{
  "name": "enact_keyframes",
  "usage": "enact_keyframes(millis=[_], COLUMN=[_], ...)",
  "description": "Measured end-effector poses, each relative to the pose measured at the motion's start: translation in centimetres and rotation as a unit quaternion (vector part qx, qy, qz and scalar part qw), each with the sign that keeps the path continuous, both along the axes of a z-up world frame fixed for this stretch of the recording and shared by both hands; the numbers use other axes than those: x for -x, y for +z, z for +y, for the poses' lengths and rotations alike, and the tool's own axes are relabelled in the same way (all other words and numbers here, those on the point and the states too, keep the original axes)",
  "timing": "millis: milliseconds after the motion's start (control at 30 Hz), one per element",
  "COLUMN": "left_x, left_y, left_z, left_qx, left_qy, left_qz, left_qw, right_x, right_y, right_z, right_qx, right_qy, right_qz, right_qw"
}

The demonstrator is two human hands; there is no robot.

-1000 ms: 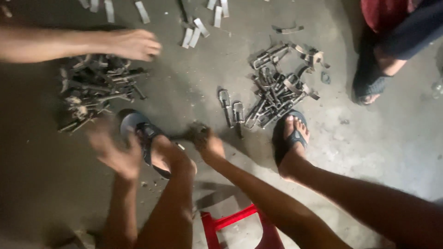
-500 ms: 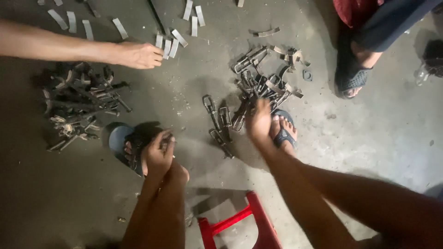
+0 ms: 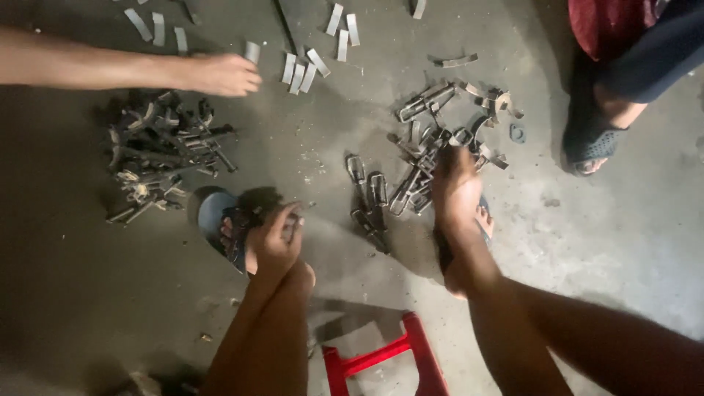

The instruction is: The person assembles metal components by hand, picking up small metal pieces and joining them together. They repeatedly handle the parts, aligning and fitting them, while another person's hands occasionally appear to sort nearby pieces.

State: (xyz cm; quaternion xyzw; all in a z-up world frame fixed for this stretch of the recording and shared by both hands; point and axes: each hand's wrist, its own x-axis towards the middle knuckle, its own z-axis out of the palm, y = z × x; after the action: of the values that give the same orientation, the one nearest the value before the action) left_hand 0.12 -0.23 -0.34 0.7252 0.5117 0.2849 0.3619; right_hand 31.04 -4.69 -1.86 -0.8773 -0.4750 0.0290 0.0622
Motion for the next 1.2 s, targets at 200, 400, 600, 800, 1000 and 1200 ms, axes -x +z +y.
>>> enact_keyframes(millis=[200,400,600,800,1000,1200], left_x=[-0.9,2.8,1.5,1.1,0.4,0.9], left_y=[1.1,-19.3,-6.0,-4.8,-0.8,0.8], left_z=[0.4,-5.0,-0.8,-0.2,1.6,2.8], left_qx=[0.038,0.067,0.095,0.049,0.121,0.190], left_qy=[-0.099,-0.140,-0.079,-0.060,-0.001,0.045], left_qz=[-0.053,-0.072,-0.025,0.136,0.011,-0.033], left_qw=[0.993,0.985,0.992,0.988,0.993,0.980], right_x=[11.5,16.4,16.1,14.7,11.1,10.5], right_y=[8.5,5.2,3.2,12.3,-2.9,-4.1], right_z=[4.3,4.0,4.9,11.2,20.4,35.5], right_qx=[0.188,0.193,0.082,0.055,0.108,0.151], right_qy=[0.199,0.381,0.413,0.479,0.415,0.394], right_qz=[0.102,0.206,0.171,0.284,0.172,-0.036], right_qw=[0.956,0.880,0.891,0.829,0.887,0.906])
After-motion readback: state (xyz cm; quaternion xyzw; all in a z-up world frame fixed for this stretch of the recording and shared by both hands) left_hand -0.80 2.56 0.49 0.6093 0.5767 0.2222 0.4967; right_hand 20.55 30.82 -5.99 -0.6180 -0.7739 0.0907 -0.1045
